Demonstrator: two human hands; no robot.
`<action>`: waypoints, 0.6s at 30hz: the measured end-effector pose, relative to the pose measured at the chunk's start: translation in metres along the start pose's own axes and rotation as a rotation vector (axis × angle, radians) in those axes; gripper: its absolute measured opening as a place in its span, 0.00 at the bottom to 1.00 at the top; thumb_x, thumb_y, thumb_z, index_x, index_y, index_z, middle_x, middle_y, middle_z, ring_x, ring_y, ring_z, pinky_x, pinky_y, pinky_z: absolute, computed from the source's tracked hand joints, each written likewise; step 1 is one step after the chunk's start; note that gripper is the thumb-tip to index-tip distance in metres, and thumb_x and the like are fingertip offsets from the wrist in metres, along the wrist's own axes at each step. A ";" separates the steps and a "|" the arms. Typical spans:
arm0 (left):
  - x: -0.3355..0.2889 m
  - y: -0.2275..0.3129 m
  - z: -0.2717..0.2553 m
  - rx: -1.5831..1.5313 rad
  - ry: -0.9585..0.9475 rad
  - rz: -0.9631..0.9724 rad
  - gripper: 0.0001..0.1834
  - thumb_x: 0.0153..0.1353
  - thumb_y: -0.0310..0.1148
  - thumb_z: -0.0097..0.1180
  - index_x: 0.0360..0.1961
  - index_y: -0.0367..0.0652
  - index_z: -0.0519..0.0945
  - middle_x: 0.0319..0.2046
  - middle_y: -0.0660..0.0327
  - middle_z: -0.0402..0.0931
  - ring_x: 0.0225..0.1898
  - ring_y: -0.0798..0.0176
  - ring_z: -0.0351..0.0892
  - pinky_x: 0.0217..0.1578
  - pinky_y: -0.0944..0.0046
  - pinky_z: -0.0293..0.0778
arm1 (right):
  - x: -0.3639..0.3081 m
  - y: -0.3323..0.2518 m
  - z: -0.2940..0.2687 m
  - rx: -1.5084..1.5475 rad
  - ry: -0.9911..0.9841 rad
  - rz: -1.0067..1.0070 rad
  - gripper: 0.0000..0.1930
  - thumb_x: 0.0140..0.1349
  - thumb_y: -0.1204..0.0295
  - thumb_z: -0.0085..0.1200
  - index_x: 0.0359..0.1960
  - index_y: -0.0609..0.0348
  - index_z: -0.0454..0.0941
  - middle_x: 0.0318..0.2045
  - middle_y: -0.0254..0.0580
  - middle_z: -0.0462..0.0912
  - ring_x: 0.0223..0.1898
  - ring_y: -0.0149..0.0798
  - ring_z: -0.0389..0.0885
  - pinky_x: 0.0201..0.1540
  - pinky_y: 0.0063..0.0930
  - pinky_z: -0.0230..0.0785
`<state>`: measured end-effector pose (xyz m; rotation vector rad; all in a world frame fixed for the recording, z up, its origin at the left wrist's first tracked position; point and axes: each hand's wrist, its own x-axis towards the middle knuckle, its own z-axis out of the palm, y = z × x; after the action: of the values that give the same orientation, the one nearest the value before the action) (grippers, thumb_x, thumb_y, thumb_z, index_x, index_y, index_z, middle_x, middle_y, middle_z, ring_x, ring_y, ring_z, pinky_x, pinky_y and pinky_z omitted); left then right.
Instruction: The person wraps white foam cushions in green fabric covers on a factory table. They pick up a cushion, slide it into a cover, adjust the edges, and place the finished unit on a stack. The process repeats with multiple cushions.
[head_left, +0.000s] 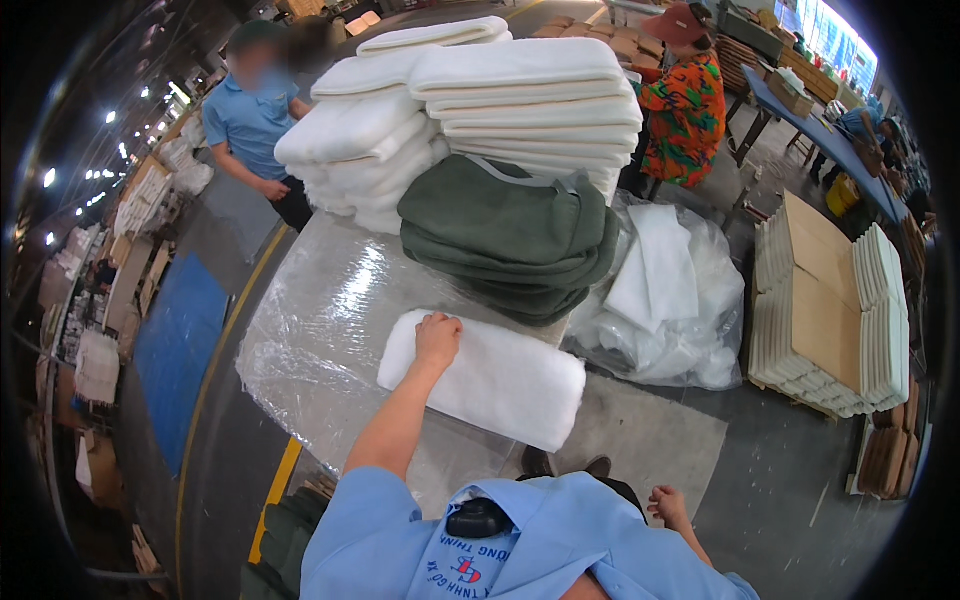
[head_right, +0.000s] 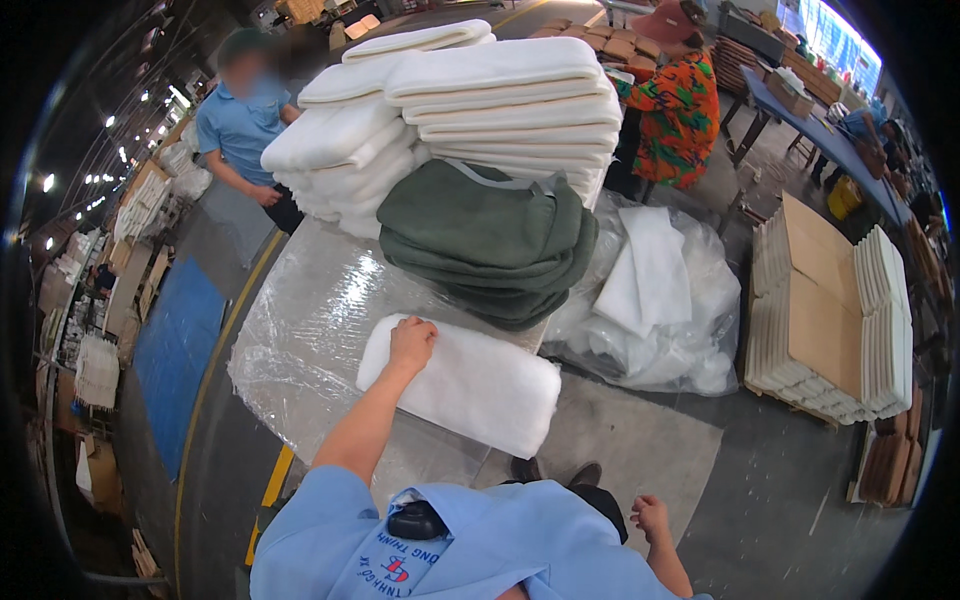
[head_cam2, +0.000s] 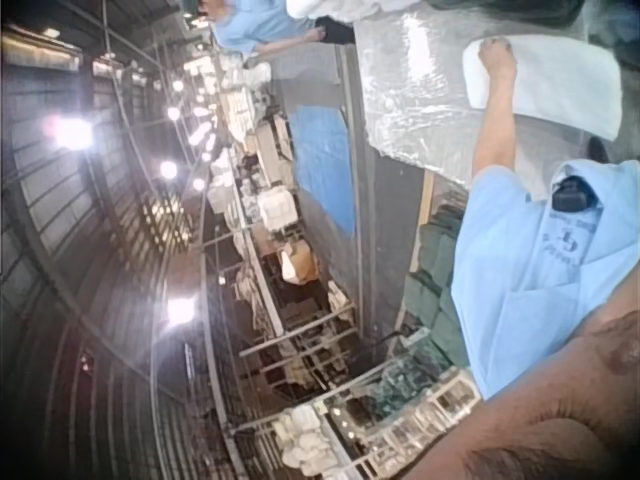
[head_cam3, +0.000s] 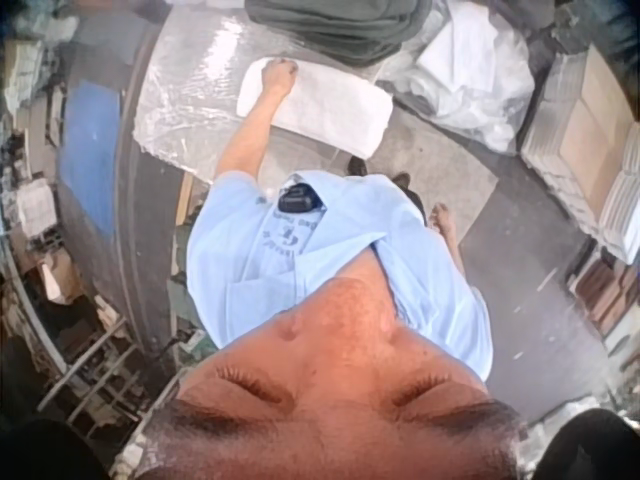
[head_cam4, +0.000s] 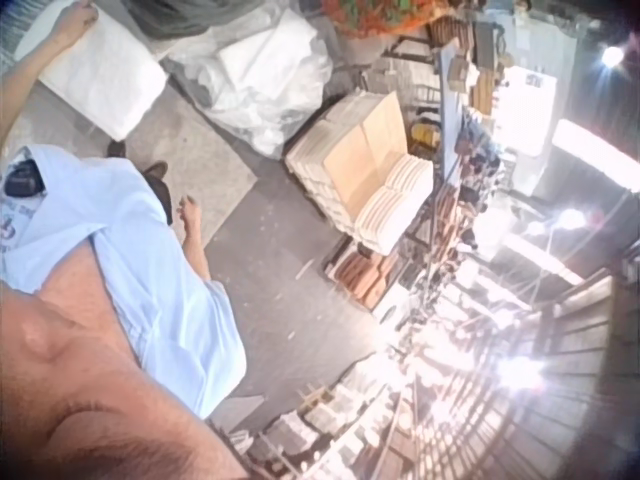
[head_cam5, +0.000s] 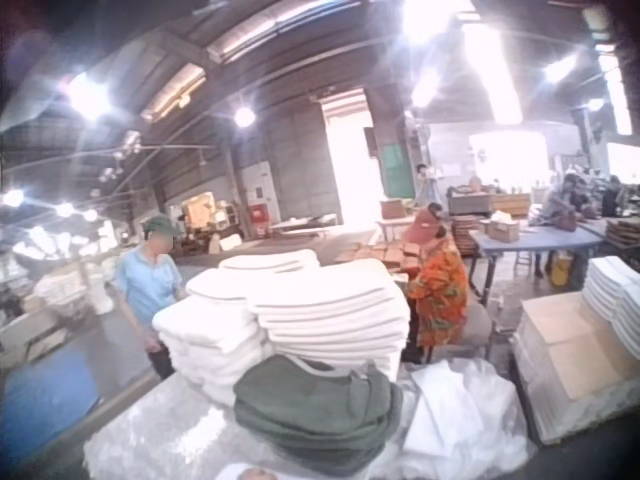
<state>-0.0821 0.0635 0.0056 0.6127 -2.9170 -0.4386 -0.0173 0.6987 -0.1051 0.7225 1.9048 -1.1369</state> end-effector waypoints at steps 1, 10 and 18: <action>0.001 -0.002 0.000 -0.003 -0.009 -0.015 0.06 0.63 0.30 0.65 0.40 0.51 0.90 0.47 0.59 0.83 0.55 0.48 0.79 0.56 0.44 0.73 | 0.002 -0.013 -0.002 0.007 0.023 -0.028 0.17 0.74 0.63 0.59 0.58 0.60 0.83 0.40 0.41 0.88 0.31 0.37 0.88 0.29 0.32 0.74; 0.019 -0.001 -0.027 -0.437 0.192 -0.246 0.05 0.68 0.28 0.64 0.43 0.44 0.87 0.37 0.54 0.88 0.41 0.51 0.88 0.47 0.55 0.81 | 0.038 -0.046 -0.031 -0.034 -0.034 0.004 0.17 0.75 0.62 0.59 0.59 0.58 0.83 0.36 0.39 0.88 0.30 0.36 0.87 0.27 0.33 0.74; -0.115 0.000 -0.082 -0.627 0.574 -0.439 0.05 0.69 0.25 0.64 0.43 0.37 0.85 0.37 0.61 0.85 0.41 0.68 0.83 0.46 0.65 0.78 | 0.096 -0.073 -0.099 -0.336 -0.158 0.005 0.13 0.75 0.62 0.58 0.53 0.56 0.84 0.31 0.38 0.86 0.25 0.39 0.86 0.24 0.38 0.74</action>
<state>0.0373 0.0898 0.0757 1.0464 -1.9471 -0.9767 -0.1582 0.7623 -0.1247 0.4384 1.8935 -0.8158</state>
